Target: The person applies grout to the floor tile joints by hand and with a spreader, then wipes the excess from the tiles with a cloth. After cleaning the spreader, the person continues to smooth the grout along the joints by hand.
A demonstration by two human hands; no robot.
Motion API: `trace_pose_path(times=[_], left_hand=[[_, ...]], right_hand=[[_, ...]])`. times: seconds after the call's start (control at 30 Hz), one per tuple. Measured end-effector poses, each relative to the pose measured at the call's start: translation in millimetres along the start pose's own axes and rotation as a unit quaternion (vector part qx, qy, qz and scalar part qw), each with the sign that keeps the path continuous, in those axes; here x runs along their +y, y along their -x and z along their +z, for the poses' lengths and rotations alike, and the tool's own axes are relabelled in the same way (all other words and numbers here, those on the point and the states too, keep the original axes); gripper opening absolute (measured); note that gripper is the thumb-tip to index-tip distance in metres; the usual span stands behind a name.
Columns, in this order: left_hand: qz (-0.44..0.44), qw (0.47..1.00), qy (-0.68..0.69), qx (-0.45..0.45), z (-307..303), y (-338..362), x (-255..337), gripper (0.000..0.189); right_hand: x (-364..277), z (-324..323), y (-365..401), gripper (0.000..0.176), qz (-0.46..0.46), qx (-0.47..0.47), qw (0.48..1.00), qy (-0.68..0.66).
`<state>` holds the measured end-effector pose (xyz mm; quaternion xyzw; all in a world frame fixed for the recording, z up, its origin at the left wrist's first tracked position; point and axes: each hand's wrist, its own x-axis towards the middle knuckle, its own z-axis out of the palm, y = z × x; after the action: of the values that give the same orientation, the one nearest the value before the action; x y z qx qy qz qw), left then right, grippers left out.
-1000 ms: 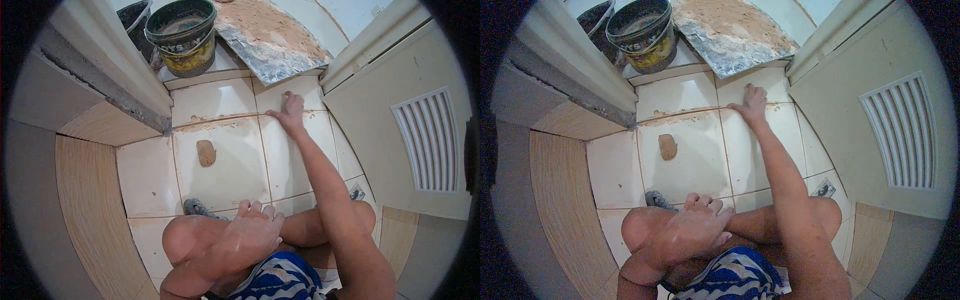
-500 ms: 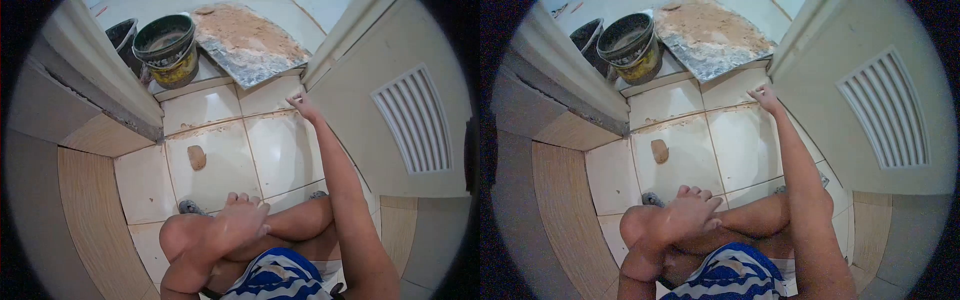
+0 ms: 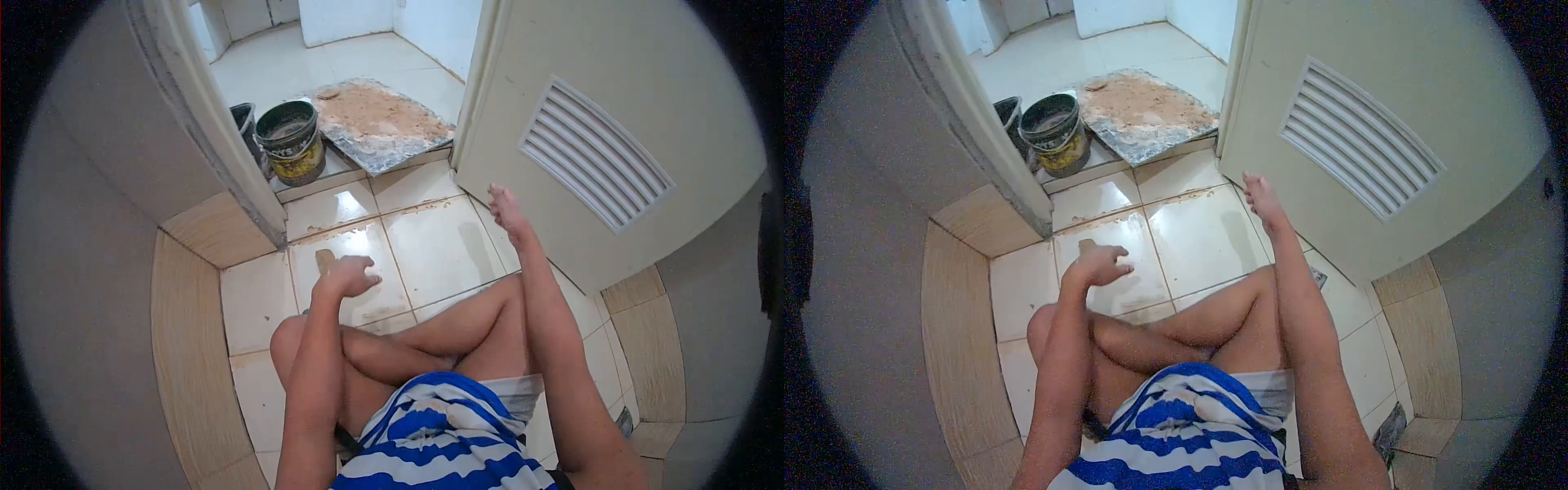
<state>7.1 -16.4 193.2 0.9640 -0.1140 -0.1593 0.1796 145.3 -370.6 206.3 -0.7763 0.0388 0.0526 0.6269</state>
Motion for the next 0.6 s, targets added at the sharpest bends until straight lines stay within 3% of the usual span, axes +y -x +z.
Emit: trace_pose_path(times=[0.07, 0.1, 0.17, 0.27, 0.33, 0.4, 0.5, 0.6], left_hand=[[-0.008, 1.0, -0.028, 0.01, -9, 8, 9, 0.054], [-0.013, 0.999, -0.049, 0.013, -19, 16, 20, 0.056], [-0.047, 0.994, 0.076, 0.07, -52, 43, 43, 0.051], [-0.053, 0.922, 0.222, 0.313, -91, 93, 56, 0.043], [-0.006, 0.849, 0.331, 0.412, -108, 143, 58, 0.035], [-0.03, 0.818, 0.315, 0.48, -118, 198, 77, 0.029], [-0.063, 0.819, 0.303, 0.484, -108, 254, 89, 0.028], [-0.062, 0.779, 0.362, 0.508, -94, 294, 104, 0.027]], right_hand=[[12, -8, 10, 0.036, 0.081, 0.065, 0.994, -0.025], [0, -7, 17, 0.036, 0.077, 0.057, 0.995, -0.024], [-33, -8, 29, 0.035, 0.026, 0.094, 0.966, -0.238], [-115, 6, 87, 0.032, -0.071, 0.069, 0.943, -0.318], [-163, 20, 132, 0.031, -0.106, 0.064, 0.932, -0.34], [-193, 33, 168, 0.03, -0.131, 0.066, 0.92, -0.362], [-210, 53, 197, 0.028, -0.158, 0.043, 0.909, -0.382], [-213, 69, 194, 0.028, -0.18, 0.014, 0.89, -0.418]])
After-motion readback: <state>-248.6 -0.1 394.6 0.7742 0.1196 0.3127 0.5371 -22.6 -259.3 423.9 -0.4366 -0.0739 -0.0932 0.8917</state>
